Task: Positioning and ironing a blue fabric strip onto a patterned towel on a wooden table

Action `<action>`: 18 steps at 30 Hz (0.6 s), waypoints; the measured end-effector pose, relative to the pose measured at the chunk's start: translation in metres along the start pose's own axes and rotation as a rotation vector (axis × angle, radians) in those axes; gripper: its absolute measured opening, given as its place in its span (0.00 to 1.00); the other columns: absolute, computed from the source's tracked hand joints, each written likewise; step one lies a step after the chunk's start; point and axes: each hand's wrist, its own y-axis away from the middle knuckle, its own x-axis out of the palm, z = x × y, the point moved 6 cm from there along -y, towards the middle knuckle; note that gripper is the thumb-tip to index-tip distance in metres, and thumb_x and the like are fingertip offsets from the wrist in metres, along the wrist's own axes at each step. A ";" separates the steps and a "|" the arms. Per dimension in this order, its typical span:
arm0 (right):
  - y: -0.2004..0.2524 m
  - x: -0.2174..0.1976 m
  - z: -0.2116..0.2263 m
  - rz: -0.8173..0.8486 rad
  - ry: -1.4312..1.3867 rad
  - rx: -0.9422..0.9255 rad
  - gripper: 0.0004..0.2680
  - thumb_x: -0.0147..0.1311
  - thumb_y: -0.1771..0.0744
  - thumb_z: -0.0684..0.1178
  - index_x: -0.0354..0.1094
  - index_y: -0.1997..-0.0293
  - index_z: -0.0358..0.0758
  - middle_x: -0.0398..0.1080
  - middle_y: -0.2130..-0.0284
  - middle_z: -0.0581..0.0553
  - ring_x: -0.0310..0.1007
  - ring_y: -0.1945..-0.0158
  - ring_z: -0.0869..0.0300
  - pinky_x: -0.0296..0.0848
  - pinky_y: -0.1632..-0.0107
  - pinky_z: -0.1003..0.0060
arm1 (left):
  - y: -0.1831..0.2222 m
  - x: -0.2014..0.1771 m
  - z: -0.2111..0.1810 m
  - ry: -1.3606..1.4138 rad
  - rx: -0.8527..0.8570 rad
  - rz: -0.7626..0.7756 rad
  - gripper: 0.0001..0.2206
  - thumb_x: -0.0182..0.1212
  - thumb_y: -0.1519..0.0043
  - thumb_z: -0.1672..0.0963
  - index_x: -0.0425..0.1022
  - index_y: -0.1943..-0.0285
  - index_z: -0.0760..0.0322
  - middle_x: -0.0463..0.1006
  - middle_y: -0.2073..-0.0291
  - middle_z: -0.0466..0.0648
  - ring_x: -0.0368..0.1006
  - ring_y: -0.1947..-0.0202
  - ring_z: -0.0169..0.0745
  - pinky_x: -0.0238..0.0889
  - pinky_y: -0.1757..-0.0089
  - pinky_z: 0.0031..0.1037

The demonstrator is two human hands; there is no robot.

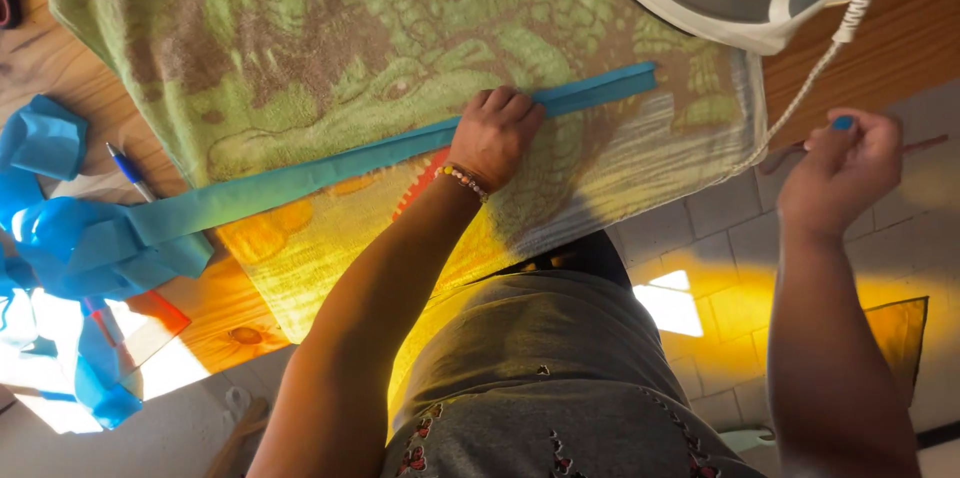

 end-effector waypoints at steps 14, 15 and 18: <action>-0.038 0.103 -0.079 0.880 -0.378 0.607 0.07 0.60 0.31 0.42 0.73 0.49 0.29 0.76 0.65 0.39 0.77 0.67 0.62 0.73 0.69 0.76 | -0.050 0.038 -0.034 -0.057 -0.214 -0.067 0.03 0.58 0.36 0.56 0.75 0.64 0.54 0.75 0.61 0.43 0.69 0.62 0.48 0.62 0.62 0.37; -0.032 0.108 -0.083 0.941 -0.432 0.583 0.09 0.61 0.31 0.44 0.72 0.48 0.30 0.76 0.64 0.41 0.79 0.65 0.63 0.78 0.68 0.78 | -0.052 0.040 -0.039 -0.091 -0.167 -0.158 0.07 0.57 0.34 0.55 0.74 0.67 0.51 0.74 0.65 0.41 0.71 0.62 0.43 0.64 0.60 0.31; -0.026 0.112 -0.069 1.023 -0.452 0.684 0.08 0.60 0.31 0.45 0.72 0.50 0.31 0.78 0.64 0.44 0.80 0.64 0.65 0.79 0.67 0.79 | -0.056 0.054 -0.053 -0.093 -0.104 -0.150 0.07 0.57 0.34 0.56 0.75 0.67 0.51 0.74 0.66 0.41 0.71 0.62 0.44 0.63 0.61 0.32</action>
